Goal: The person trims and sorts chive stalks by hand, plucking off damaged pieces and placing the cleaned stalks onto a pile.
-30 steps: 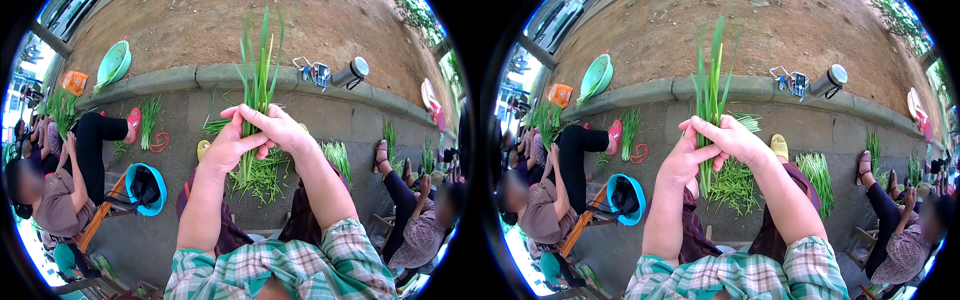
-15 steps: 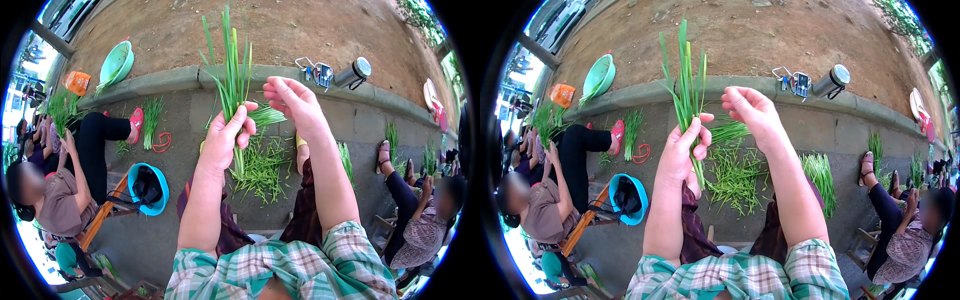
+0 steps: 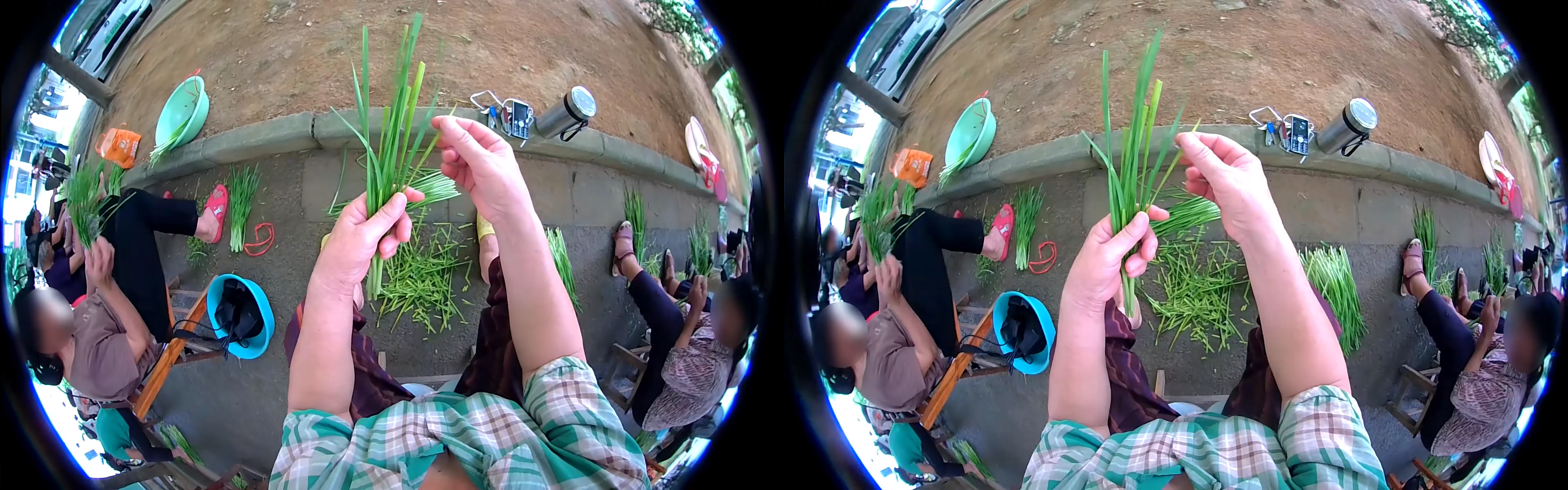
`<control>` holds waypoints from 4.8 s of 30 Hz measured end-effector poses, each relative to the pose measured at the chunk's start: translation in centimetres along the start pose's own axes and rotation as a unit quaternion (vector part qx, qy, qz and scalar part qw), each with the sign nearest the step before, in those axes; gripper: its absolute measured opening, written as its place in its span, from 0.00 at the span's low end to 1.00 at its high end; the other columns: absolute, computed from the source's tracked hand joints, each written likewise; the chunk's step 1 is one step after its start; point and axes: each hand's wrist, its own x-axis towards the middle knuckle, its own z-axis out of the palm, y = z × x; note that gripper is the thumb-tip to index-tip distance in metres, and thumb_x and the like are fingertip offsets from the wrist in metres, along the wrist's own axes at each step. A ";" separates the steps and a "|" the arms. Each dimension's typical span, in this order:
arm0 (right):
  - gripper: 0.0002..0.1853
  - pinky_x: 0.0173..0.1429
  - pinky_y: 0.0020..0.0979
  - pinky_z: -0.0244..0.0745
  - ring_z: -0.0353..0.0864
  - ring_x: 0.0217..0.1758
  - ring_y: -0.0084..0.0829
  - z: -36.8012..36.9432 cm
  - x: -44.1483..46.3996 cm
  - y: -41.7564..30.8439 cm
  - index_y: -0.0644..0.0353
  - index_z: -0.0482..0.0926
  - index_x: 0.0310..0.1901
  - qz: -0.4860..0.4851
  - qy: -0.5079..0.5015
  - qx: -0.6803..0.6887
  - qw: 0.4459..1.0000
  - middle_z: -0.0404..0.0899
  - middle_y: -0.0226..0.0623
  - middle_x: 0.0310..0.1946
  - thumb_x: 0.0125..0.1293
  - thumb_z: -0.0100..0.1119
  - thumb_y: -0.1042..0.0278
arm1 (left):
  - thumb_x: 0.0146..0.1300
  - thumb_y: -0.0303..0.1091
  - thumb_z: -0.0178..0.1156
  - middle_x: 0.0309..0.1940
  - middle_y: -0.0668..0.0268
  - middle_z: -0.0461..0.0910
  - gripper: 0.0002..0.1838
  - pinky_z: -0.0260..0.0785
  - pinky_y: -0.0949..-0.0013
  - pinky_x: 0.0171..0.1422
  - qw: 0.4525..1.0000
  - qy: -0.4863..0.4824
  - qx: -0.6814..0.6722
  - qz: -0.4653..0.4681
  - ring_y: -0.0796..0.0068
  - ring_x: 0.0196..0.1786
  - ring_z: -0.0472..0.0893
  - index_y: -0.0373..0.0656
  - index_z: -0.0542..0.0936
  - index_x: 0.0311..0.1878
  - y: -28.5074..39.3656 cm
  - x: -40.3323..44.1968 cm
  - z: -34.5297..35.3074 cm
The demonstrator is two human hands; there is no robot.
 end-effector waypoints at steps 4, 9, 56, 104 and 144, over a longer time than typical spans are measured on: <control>0.11 0.37 0.20 0.78 0.79 0.30 0.15 -0.1 0.0 -0.3 0.59 0.82 0.43 -0.025 0.014 -0.020 0.999 0.81 0.25 0.30 0.65 0.68 0.61 | 0.75 0.38 0.53 0.24 0.73 0.74 0.13 0.56 0.85 0.22 1.000 0.008 0.004 -0.008 0.90 0.20 0.66 0.40 0.79 0.52 0.1 0.0 -0.1; 0.10 0.40 0.20 0.79 0.82 0.33 0.19 -0.2 -0.3 -1.3 0.62 0.81 0.42 -0.043 0.003 -0.118 0.992 0.82 0.28 0.32 0.66 0.66 0.65 | 0.73 0.39 0.57 0.22 0.74 0.73 0.12 0.56 0.84 0.21 0.995 0.095 -0.030 0.009 0.90 0.18 0.65 0.41 0.80 0.50 0.7 -0.2 -0.8; 0.11 0.38 0.20 0.73 0.76 0.31 0.15 -0.9 -0.5 -1.5 0.60 0.83 0.39 -0.034 -0.026 -0.161 0.986 0.80 0.23 0.29 0.65 0.68 0.61 | 0.75 0.43 0.51 0.25 0.70 0.78 0.18 0.56 0.84 0.23 0.994 0.007 0.096 -0.049 0.91 0.19 0.66 0.38 0.78 0.55 0.3 -0.4 0.0; 0.10 0.42 0.19 0.78 0.81 0.34 0.16 -2.5 -1.0 -3.4 0.60 0.83 0.42 -0.070 0.007 -0.157 0.985 0.83 0.27 0.34 0.65 0.68 0.65 | 0.72 0.45 0.58 0.18 0.77 0.68 0.17 0.49 0.83 0.18 0.986 0.135 0.091 0.034 0.91 0.16 0.59 0.38 0.81 0.43 0.6 -0.2 -1.0; 0.17 0.42 0.20 0.74 0.77 0.36 0.16 -1.6 -0.5 -1.6 0.64 0.82 0.51 -0.055 -0.025 -0.193 0.979 0.82 0.26 0.37 0.65 0.67 0.62 | 0.69 0.40 0.62 0.17 0.80 0.67 0.12 0.50 0.81 0.21 0.984 0.076 0.156 -0.038 0.91 0.19 0.62 0.41 0.82 0.41 -0.2 0.2 -0.4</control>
